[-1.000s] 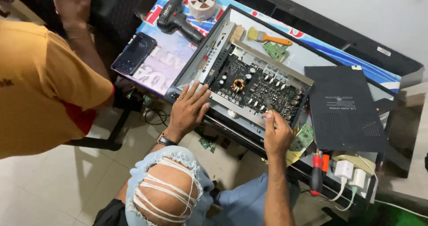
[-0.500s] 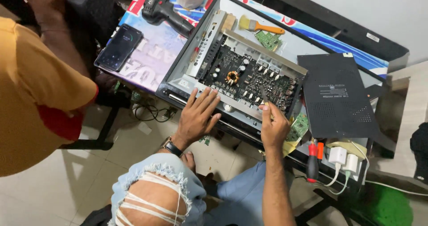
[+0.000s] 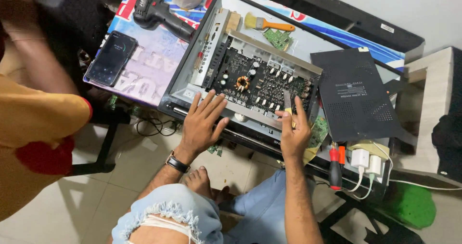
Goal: Disassembling an electronic device by removing its metal cover and inspecting internal components
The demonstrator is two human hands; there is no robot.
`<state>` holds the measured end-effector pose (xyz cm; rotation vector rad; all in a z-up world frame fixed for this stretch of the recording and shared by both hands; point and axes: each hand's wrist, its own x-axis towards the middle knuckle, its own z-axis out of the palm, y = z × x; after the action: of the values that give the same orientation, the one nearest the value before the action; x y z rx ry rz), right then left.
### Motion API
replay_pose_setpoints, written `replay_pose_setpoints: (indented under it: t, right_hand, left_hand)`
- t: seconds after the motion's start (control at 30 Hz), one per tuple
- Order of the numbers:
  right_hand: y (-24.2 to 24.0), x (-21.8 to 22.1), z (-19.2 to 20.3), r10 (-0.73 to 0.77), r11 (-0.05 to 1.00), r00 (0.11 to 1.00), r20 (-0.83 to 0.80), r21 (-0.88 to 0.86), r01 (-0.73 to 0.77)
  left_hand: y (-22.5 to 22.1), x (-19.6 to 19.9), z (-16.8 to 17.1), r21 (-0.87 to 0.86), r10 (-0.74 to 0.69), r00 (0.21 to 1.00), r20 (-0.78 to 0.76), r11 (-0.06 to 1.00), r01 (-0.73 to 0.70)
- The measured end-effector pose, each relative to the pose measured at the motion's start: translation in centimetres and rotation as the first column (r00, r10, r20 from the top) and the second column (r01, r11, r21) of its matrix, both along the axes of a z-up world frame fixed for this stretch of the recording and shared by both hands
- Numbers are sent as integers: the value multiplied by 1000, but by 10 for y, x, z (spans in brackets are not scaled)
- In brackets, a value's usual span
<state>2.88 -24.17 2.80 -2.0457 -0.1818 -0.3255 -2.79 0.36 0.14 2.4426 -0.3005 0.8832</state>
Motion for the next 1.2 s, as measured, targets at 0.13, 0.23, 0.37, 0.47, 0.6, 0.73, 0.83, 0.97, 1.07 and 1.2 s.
replay_pose_setpoints:
  t: [0.13,0.23,0.37,0.47,0.6,0.73,0.83,0.97,1.07,1.2]
  right_hand:
    - [0,3,-1,13,997,1000,2,77,-13]
    - [-4,2,-6,9,998,1000,-22,63,-8]
    - [-5,4,-4,-7,996,999,-41,93,11]
    - [-6,2,-5,-5,999,999,-43,44,7]
    - [-5,5,-9,4,1000,1000,-13,27,-4]
    - [-5,6,-14,6,1000,999,33,17,-7]
    - [-4,7,-12,14,1000,999,45,5,-14]
    - [-5,6,-12,19,1000,999,44,8,-20]
    - [-4,4,-11,7,1000,1000,22,23,-8]
    - [-2,6,-12,-20,1000,1000,3,11,20]
  left_hand:
    - [-12,-5,1,-51,-142,989,-49,989,139]
    - [-18,2,-1,-90,-261,964,-47,962,256]
    - [8,31,-1,-33,-285,937,-203,958,285]
    - [27,54,3,34,-65,986,-151,997,71]
    - [36,59,3,162,131,989,-69,980,-118]
    - [34,59,5,124,120,987,-107,987,-107]
    - [35,58,6,148,70,992,-104,987,-55]
    - [34,59,7,126,58,996,-72,991,-49]
    - [33,58,4,135,65,996,-67,989,-56]
    - [36,55,2,115,58,996,-63,992,-51]
